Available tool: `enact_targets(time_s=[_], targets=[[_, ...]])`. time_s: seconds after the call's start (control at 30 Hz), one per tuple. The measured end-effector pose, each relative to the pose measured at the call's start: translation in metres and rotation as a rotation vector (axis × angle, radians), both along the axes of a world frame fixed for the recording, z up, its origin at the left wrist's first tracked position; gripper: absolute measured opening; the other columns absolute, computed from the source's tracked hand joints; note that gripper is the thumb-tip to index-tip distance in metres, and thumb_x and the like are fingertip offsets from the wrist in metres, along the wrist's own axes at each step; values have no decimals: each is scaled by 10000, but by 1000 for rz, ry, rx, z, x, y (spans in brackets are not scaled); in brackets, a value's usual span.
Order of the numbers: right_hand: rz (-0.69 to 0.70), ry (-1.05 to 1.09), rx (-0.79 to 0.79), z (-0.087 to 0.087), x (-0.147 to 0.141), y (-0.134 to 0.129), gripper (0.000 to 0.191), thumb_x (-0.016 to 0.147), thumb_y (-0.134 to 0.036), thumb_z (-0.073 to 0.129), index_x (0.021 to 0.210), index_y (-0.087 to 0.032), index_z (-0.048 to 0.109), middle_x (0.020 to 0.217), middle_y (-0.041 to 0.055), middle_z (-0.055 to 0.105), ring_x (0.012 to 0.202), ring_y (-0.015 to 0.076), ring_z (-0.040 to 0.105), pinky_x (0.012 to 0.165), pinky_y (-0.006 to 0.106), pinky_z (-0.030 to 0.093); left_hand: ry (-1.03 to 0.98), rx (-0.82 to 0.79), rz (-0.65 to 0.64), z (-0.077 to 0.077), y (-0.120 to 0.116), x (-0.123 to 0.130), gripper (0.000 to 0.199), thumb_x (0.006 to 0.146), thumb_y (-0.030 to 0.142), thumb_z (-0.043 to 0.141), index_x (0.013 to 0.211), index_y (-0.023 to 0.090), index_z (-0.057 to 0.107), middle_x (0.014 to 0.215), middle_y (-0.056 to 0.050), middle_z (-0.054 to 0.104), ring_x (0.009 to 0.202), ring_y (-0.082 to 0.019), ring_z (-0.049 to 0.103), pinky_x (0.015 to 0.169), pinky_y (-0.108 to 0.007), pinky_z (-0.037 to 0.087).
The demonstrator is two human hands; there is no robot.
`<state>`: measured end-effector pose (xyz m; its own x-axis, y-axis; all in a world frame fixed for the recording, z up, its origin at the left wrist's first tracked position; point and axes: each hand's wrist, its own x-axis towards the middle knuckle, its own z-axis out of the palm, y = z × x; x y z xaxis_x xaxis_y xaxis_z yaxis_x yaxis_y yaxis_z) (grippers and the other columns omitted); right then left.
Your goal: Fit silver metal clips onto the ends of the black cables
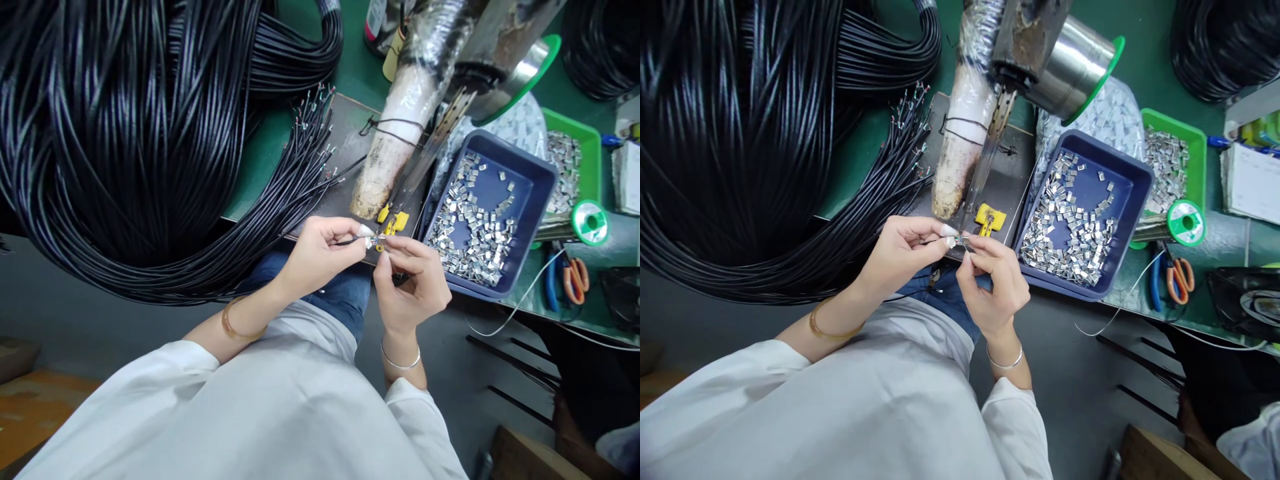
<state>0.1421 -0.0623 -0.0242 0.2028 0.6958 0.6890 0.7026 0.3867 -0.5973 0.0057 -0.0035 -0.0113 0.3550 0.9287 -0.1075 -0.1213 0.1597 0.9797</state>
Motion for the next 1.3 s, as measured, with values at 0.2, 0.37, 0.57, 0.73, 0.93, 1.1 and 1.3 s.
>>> enact_targets(time_s=[0.2, 0.37, 0.57, 0.73, 0.93, 1.1, 1.3], targets=[[-44, -107, 31, -4, 2, -3, 181, 828, -104, 685, 946, -231, 636, 1007, 29, 753, 877, 158, 737, 704, 275, 617, 6, -50, -18, 3, 1, -1, 81, 734, 204, 718, 726, 126, 735, 598, 13, 614, 553, -77, 524, 546, -189, 434], [-32, -115, -7, -1, 2, -2, 203, 807, -77, 700, 938, -225, 653, 1014, 27, 757, 878, 143, 732, 694, 248, 612, -20, -84, -4, 2, 1, -2, 101, 715, 222, 769, 733, 128, 738, 631, -1, 654, 568, -87, 556, 554, -198, 454], [-20, -99, -59, 3, 2, 1, 192, 817, -85, 696, 938, -231, 667, 1028, 27, 751, 910, 155, 733, 718, 273, 628, -82, -73, 21, 3, 1, 1, 82, 706, 197, 770, 744, 129, 743, 723, -13, 722, 633, -94, 610, 619, -193, 501], [-41, -83, -36, 7, -1, 2, 225, 802, -78, 715, 958, -238, 690, 1046, 25, 749, 906, 158, 736, 658, 253, 628, -48, -20, 45, 5, 0, 2, 92, 756, 223, 726, 745, 132, 734, 654, 0, 686, 569, -81, 572, 557, -182, 465], [-3, -97, -66, 4, 1, -1, 198, 811, -84, 697, 937, -233, 660, 1058, 29, 746, 913, 154, 740, 728, 270, 647, -36, -11, 7, 1, -1, 0, 105, 766, 234, 705, 744, 133, 725, 672, -3, 676, 577, -78, 555, 555, -178, 452], [-12, -130, -68, 4, 2, 1, 184, 812, -92, 704, 927, -229, 657, 1041, 32, 752, 936, 156, 736, 785, 287, 644, 45, 43, 38, -3, -3, -1, 112, 787, 239, 707, 733, 141, 726, 574, 21, 566, 515, -68, 455, 493, -188, 366], [-23, -147, -56, 9, 0, 1, 195, 816, -95, 697, 940, -238, 647, 1073, 31, 745, 950, 164, 741, 803, 299, 653, 95, 132, 73, 1, -4, -2, 108, 803, 215, 678, 765, 145, 751, 590, 15, 565, 518, -66, 426, 478, -190, 316]])
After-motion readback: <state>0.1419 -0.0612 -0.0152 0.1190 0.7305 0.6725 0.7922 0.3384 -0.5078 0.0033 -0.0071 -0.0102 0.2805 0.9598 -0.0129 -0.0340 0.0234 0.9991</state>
